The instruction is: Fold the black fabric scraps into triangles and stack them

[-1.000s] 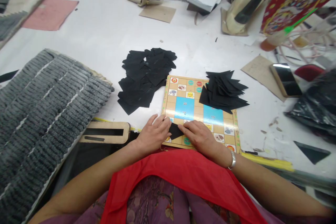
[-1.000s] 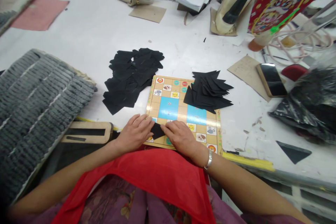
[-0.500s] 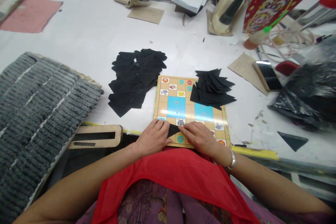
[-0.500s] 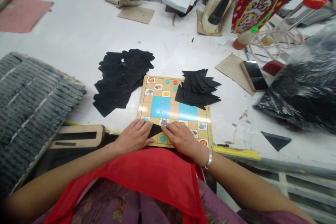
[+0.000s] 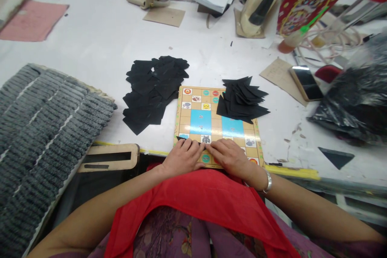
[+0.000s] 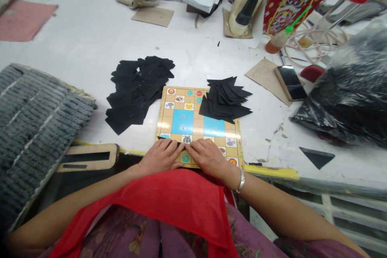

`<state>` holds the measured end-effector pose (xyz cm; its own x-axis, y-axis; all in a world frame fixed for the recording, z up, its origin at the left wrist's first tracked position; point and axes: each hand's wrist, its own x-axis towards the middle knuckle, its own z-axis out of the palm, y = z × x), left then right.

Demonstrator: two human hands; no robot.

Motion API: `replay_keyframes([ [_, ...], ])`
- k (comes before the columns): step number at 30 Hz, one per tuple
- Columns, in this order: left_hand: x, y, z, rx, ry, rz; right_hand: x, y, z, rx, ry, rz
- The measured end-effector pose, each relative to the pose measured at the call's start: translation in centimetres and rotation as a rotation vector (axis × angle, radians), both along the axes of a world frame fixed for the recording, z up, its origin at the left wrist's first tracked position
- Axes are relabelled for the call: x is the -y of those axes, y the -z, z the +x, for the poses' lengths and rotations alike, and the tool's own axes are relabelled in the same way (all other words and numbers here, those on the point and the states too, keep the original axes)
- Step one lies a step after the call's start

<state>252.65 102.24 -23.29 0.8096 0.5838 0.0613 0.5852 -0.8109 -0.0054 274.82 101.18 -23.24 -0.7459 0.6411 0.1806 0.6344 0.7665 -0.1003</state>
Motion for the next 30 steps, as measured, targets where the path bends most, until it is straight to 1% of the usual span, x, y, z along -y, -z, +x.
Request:
replay_keyframes([
  [3, 0.0, 0.0, 0.1, -0.025, -0.008, 0.014, 0.1, 0.1, 0.3, -0.092, 0.061, -0.053],
  [6, 0.0, 0.0, 0.1, -0.019, 0.002, 0.031, 0.3, 0.3, 0.5, -0.266, 0.210, -0.107],
  [8, 0.1, 0.0, 0.0, -0.011, 0.008, 0.041, 0.6, 0.4, 0.4, -0.303, 0.269, -0.116],
  [10, 0.1, 0.1, 0.0, -0.012, 0.010, 0.045, 0.9, 0.5, 0.3, -0.255, 0.271, -0.105],
  [15, 0.3, 0.3, 0.0, -0.009, 0.003, 0.031, 1.6, 0.3, -0.1, -0.055, 0.190, -0.065],
  [18, 0.4, 0.3, 0.1, -0.014, 0.000, 0.031, 1.8, 0.1, 0.0, 0.019, 0.156, -0.047],
  [21, 0.5, 0.0, 0.3, -0.015, -0.020, 0.037, 1.8, -0.1, 0.1, 0.002, 0.177, -0.099],
  [23, 0.6, -0.1, 0.5, -0.015, -0.033, 0.033, 1.7, -0.1, 0.1, -0.078, 0.245, -0.149],
  [25, 0.6, -0.1, 0.5, -0.014, -0.037, 0.026, 1.8, 0.0, -0.1, -0.160, 0.312, -0.155],
  [27, 0.8, 0.2, 0.5, -0.007, -0.039, 0.035, 1.9, 0.1, -0.5, -0.178, 0.333, -0.104],
  [30, 1.4, 0.8, 0.3, 0.030, -0.073, 0.089, 2.3, 0.2, -1.4, -0.074, 0.269, 0.013],
])
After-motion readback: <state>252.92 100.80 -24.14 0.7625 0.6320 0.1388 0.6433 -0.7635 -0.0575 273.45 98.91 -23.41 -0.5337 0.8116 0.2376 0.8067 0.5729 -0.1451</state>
